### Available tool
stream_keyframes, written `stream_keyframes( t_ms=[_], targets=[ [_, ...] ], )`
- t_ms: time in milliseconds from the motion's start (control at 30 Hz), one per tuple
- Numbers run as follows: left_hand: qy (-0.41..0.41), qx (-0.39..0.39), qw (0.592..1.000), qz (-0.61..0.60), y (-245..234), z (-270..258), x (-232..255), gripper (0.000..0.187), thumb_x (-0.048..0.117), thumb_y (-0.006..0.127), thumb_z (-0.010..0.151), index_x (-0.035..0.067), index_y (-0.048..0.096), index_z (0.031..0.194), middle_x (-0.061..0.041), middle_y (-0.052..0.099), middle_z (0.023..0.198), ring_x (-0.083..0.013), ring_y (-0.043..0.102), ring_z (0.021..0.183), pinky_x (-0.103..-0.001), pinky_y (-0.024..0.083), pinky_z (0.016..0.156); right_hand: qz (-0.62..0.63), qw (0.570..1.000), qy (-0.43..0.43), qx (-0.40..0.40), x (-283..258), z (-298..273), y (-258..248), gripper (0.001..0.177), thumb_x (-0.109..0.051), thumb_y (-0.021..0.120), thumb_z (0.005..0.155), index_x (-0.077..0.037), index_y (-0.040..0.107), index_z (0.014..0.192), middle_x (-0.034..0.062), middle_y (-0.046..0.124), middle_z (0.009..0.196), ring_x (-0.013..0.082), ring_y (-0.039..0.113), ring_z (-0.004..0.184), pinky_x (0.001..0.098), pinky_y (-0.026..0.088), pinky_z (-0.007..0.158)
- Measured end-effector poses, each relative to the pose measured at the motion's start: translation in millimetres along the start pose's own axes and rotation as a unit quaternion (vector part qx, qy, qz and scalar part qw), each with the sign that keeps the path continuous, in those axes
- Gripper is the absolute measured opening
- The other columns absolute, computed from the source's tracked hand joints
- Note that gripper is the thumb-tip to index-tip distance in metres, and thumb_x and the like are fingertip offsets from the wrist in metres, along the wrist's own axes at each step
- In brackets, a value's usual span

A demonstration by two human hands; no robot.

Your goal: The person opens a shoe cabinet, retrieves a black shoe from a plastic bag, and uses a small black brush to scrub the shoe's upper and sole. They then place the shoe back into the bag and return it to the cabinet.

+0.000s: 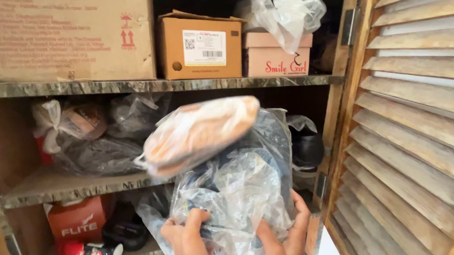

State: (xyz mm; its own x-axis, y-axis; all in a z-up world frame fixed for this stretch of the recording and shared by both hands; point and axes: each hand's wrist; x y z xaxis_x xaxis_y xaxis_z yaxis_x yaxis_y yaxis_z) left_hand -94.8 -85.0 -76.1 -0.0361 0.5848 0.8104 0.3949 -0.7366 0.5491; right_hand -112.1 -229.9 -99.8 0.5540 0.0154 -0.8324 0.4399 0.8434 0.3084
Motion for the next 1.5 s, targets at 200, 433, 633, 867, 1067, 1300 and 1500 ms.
stream_keyframes(
  t_ms=[200,433,633,867,1067,1300,1500],
  targets=[
    [0.169,-0.063,0.970,-0.161,-19.7,1.3,-44.7,0.082,0.004,0.069,0.063,0.009,0.036,0.138,-0.008,0.058,0.124,-0.0206,0.059,0.108,-0.037,0.051,0.088,0.032,0.993,-0.102,-0.039,23.4,-19.7,-31.7,0.093,-0.009,0.078,0.066,-0.003,0.035,0.148,0.0204,0.051,0.143,0.0295,0.055,0.129,0.0412,0.041,0.108],
    [0.178,-0.078,0.972,-0.131,-68.8,-8.9,-60.1,0.077,0.001,0.064,0.064,0.002,0.037,0.136,-0.016,0.061,0.120,-0.0239,0.062,0.105,-0.037,0.051,0.090,0.031,0.954,-0.281,0.100,90.9,-51.4,-30.7,0.102,-0.042,0.083,0.067,0.004,0.040,0.147,0.0241,0.056,0.142,0.0323,0.061,0.129,0.0435,0.049,0.111],
    [0.163,-0.092,0.980,-0.067,-121.2,-39.6,-39.7,0.077,-0.002,0.059,0.061,0.001,0.034,0.133,-0.023,0.061,0.117,-0.0260,0.062,0.103,-0.037,0.049,0.091,0.016,0.952,-0.268,0.145,125.0,-105.0,-41.1,0.100,-0.037,0.083,0.067,0.004,0.039,0.147,0.0242,0.055,0.141,0.0322,0.060,0.128,0.0430,0.048,0.110],
    [0.159,-0.120,0.980,0.021,-194.0,-47.9,-37.7,0.077,-0.001,0.064,0.060,0.002,0.034,0.131,-0.023,0.060,0.111,-0.0271,0.061,0.099,-0.038,0.049,0.089,-0.015,0.967,-0.220,0.125,139.5,-184.0,-34.3,0.098,-0.033,0.083,0.068,0.004,0.038,0.147,0.0243,0.055,0.140,0.0321,0.060,0.126,0.0423,0.047,0.108],
    [0.128,-0.120,0.980,0.097,-267.8,-55.2,-54.1,0.076,-0.001,0.066,0.058,0.004,0.037,0.129,-0.020,0.059,0.110,-0.0249,0.058,0.098,-0.034,0.047,0.088,-0.043,0.978,-0.165,0.117,161.6,-273.7,-39.2,0.097,-0.028,0.083,0.068,0.003,0.036,0.147,0.0244,0.055,0.140,0.0321,0.060,0.125,0.0418,0.046,0.107],
    [0.101,-0.069,0.988,0.089,-332.2,-68.3,-91.9,0.076,0.000,0.069,0.058,0.002,0.039,0.128,-0.022,0.058,0.110,-0.0256,0.059,0.098,-0.033,0.048,0.087,-0.068,0.987,-0.108,0.095,192.3,-351.5,-71.1,0.096,-0.023,0.084,0.069,0.003,0.035,0.147,0.0245,0.054,0.139,0.0320,0.059,0.124,0.0412,0.045,0.106],
    [0.021,0.040,0.977,0.210,-355.0,-110.7,-105.1,0.080,0.019,0.079,0.064,0.004,0.040,0.132,-0.018,0.050,0.122,-0.0262,0.054,0.095,-0.038,0.047,0.074,-0.087,0.996,0.009,0.027,165.2,-398.5,-94.7,0.094,-0.016,0.083,0.071,0.002,0.033,0.148,0.0233,0.053,0.140,0.0301,0.058,0.123,0.0393,0.045,0.104]
  ],
)
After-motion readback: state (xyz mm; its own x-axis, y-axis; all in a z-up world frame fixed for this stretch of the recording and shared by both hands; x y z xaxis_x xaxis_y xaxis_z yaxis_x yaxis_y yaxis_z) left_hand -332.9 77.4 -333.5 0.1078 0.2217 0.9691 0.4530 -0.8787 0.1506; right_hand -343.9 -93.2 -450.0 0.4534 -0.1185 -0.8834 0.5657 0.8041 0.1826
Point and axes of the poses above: each hand's wrist, its own z-axis towards the middle knuckle, its own y-axis out of the palm, x = y × z
